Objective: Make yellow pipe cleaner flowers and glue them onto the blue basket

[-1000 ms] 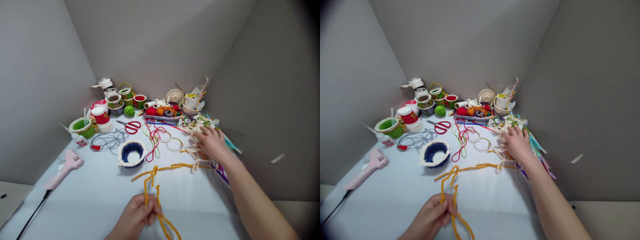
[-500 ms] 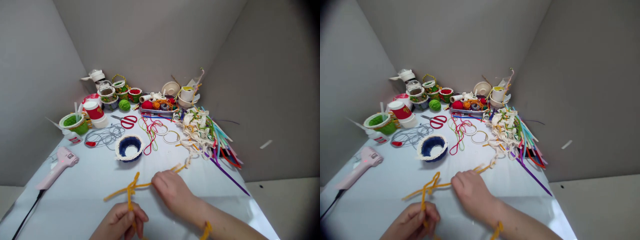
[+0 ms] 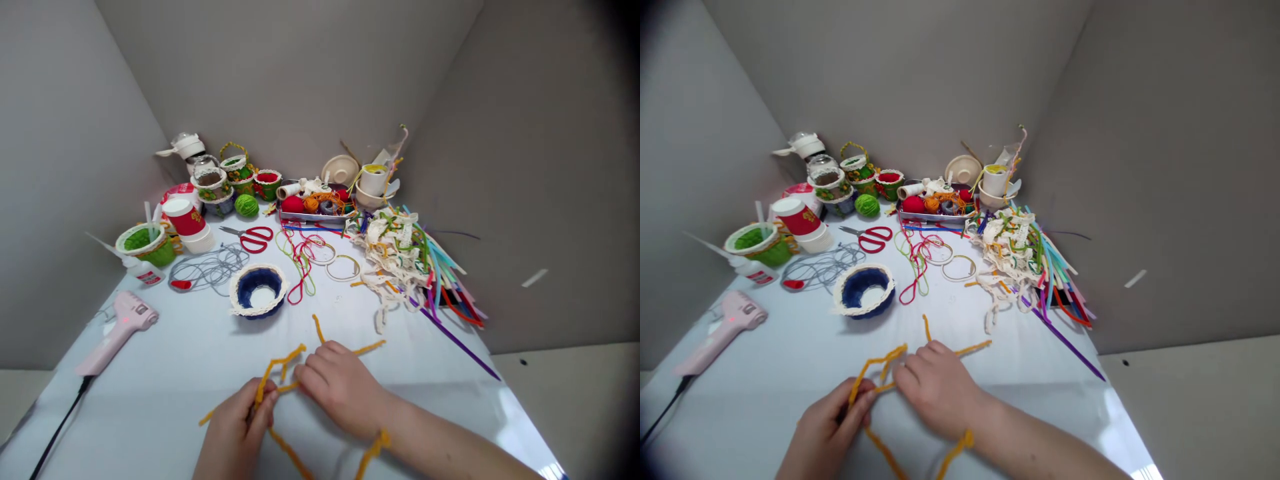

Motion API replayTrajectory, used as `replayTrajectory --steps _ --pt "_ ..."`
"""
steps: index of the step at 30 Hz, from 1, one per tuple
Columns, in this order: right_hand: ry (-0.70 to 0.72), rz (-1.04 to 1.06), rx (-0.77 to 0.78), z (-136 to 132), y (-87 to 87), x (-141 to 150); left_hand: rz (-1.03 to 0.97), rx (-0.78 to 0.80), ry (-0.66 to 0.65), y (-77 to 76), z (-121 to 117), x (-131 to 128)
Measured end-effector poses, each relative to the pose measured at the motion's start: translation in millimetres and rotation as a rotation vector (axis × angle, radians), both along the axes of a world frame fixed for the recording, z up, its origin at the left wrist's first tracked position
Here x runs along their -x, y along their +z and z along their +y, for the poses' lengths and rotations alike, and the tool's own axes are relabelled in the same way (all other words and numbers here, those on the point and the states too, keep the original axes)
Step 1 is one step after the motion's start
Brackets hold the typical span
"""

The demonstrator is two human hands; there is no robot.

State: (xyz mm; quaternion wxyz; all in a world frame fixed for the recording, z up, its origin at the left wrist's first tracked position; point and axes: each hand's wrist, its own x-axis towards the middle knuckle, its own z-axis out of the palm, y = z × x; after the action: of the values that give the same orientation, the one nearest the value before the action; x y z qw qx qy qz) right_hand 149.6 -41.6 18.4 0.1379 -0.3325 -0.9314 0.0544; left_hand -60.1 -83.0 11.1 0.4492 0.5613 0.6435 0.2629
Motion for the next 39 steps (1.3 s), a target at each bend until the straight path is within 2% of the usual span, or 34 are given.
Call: replayTrajectory --steps 3,5,8,12,14,17,19,22,26,30,33,35,39 --pt "-0.098 -0.005 0.2 3.8 9.2 -21.9 0.092 -0.025 -0.015 0.1 3.6 14.6" --pt "-0.218 0.022 0.324 9.4 15.7 -33.5 0.137 -0.011 -0.025 1.0 7.3 23.6" --pt "-0.425 -0.003 0.335 22.2 19.0 -35.3 0.217 -0.012 -0.019 2.2 15.1 31.8" --pt "-0.488 -0.086 0.328 38.8 12.9 -22.3 0.289 -0.035 -0.016 1.0 23.5 35.4" --pt "-0.531 -0.087 0.327 44.8 10.5 -23.2 0.263 -0.023 0.004 0.5 24.6 36.7" --pt "-0.608 -0.055 0.334 51.4 10.8 -37.8 0.107 0.026 0.012 1.9 23.7 38.3" --pt "-0.609 -0.026 0.341 54.3 12.2 -49.4 0.0 0.068 0.01 4.2 23.3 38.1" --pt "-0.532 -0.008 0.35 54.4 13.6 -56.3 -0.115 0.089 0.033 8.0 23.2 35.3" --pt "-0.42 0.01 0.35 44.2 19.4 -45.4 -0.341 0.165 0.033 10.7 20.1 29.3" --pt "-0.337 0.075 0.322 30.0 33.5 -36.8 -0.66 0.258 0.048 7.3 13.3 21.6" --pt "-0.253 0.102 0.399 28.5 39.5 -40.7 -0.869 0.272 0.04 1.6 9.4 15.7" --pt "-0.303 0.086 0.429 33.1 37.6 -45.6 -0.952 0.284 -0.001 -2.2 8.4 12.7" --pt "-0.52 -0.001 0.396 43.1 23.5 -49.7 -0.994 0.311 -0.069 -7.1 8.1 9.8"
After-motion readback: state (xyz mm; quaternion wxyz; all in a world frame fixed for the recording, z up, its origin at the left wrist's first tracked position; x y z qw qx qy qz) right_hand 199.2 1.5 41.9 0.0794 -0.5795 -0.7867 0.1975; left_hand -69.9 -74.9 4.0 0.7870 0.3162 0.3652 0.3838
